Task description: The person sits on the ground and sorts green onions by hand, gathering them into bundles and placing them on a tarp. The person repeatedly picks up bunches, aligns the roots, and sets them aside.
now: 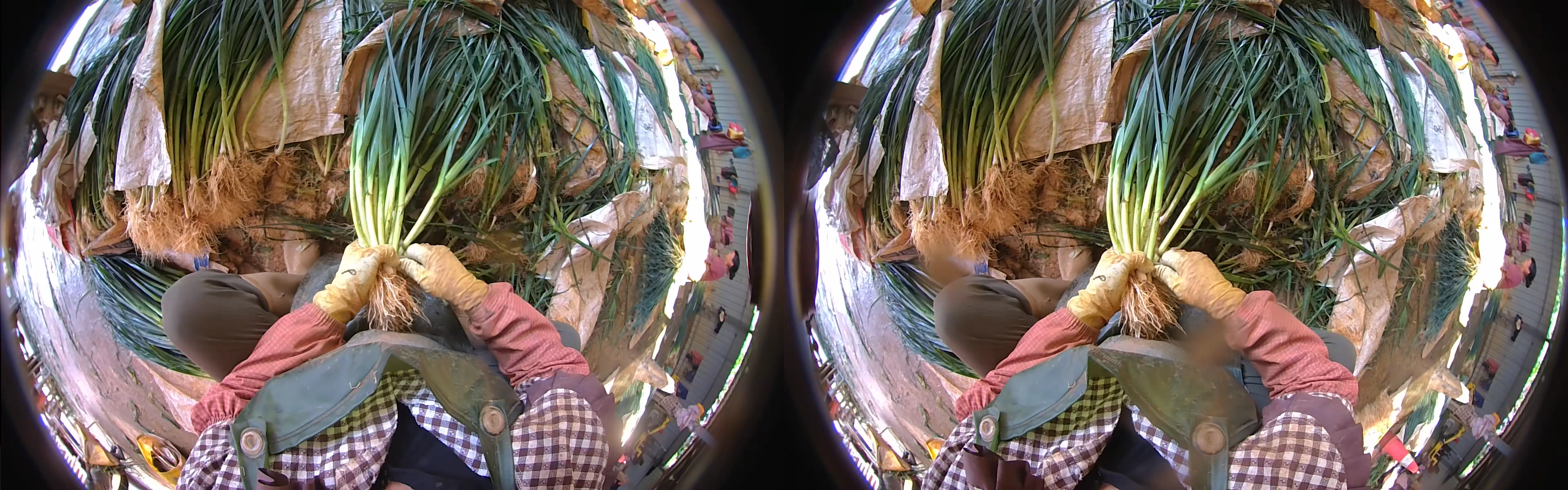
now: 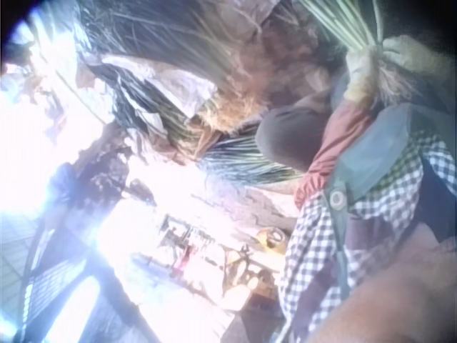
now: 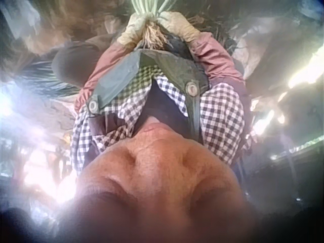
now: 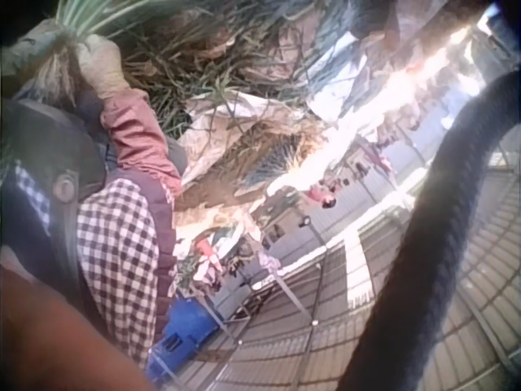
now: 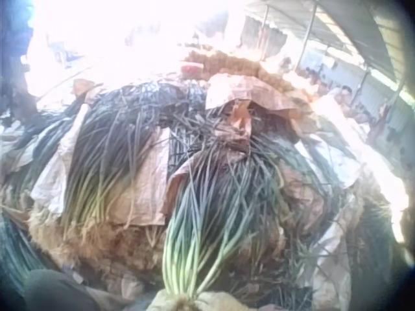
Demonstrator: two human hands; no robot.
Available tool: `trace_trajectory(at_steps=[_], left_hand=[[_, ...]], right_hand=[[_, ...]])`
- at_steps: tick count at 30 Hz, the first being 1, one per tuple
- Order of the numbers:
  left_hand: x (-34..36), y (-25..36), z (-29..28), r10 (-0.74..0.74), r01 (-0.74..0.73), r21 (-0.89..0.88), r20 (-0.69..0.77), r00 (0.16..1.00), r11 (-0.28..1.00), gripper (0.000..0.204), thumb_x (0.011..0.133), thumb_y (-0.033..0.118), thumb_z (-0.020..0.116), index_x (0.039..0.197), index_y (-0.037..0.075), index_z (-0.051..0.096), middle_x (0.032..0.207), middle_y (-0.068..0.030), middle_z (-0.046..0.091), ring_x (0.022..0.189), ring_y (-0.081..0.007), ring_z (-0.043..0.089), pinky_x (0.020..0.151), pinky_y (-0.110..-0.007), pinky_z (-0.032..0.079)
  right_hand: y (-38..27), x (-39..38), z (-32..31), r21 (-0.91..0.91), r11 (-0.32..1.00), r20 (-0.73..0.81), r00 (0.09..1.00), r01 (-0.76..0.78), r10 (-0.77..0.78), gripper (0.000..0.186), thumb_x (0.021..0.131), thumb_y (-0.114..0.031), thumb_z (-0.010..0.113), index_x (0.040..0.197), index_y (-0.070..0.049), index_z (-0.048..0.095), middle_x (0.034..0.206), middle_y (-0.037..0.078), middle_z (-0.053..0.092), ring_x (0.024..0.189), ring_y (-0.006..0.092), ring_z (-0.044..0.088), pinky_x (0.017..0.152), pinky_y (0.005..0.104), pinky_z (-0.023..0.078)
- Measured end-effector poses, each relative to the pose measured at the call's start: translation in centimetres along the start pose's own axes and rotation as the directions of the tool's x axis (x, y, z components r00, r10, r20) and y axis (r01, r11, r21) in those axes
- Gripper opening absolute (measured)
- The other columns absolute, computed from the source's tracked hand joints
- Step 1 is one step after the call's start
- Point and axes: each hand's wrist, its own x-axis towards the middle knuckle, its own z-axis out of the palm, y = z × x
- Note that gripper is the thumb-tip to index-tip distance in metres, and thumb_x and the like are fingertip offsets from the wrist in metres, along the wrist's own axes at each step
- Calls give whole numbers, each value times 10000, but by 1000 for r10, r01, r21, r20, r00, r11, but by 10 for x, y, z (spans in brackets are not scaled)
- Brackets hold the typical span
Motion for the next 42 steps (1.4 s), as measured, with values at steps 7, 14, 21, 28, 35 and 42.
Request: trace_trajectory(at_steps=[7, 14, 21, 28, 35, 42], left_hand=[[-1, 1, 4, 46, -45, 28, -47, 998, 999, 48, 695, 4, 613, 714, -38, 624, 587, -63, 570, 470, -137, 506, 467, -250, 412], [5, 0, -14, -69, 85, -128, 123, 990, 988, 250, 709, -23, 535, 944, -83, 596, 874, -182, 652, 714, -229, 659, 541, -270, 492], [-31, 30, 2, -70, 163, -136, 520, 851, 977, 232, 775, -5, 581, 993, -82, 585, 928, -163, 662, 778, -242, 647, 828, -316, 530], [-19, 40, 1, 114, -108, -50, 142, 983, 993, 179, 762, -5, 623, 927, -72, 613, 729, -121, 656, 556, -154, 594, 533, -233, 495], [-4, 21, -13, 111, -115, -163, -35, 993, 980, 67, 747, -30, 608, 805, -59, 626, 586, -78, 598, 426, -143, 532, 413, -242, 449], [-13, -3, 4, -37, 49, -67, 162, 986, 997, 222, 737, -29, 576, 918, -154, 601, 765, -226, 647, 670, -300, 673, 586, -356, 569]], right_hand=[[-5, -7, -8, -449, 620, 206, 749, 644, -630, 57, 777, -92, 585, 772, -36, 577, 760, 106, 568, 708, 265, 602, 587, 379, 497], [33, -43, -98, 876, 409, 149, 950, -256, 274, 281, 896, -244, 588, 876, 30, 651, 740, 120, 659, 591, 148, 609, 496, 230, 458], [122, -27, -39, -9, 837, -76, 835, -546, 544, 512, 906, -467, 501, 1308, -152, 525, 722, 77, 644, 577, 159, 609, 497, 279, 501], [98, 128, 7, 646, 659, -239, 718, -385, 653, 264, 860, -275, 676, 899, -28, 593, 657, 42, 572, 499, 110, 502, 421, 242, 422], [32, 47, 5, 953, 302, -110, 909, -18, 402, 226, 930, -216, 595, 889, 7, 596, 689, 28, 578, 479, 65, 464, 442, 176, 391], [25, 22, 17, 38, 996, -713, 696, -77, 81, 212, 910, -199, 604, 785, -30, 575, 619, 141, 547, 510, 234, 549, 492, 341, 422]])
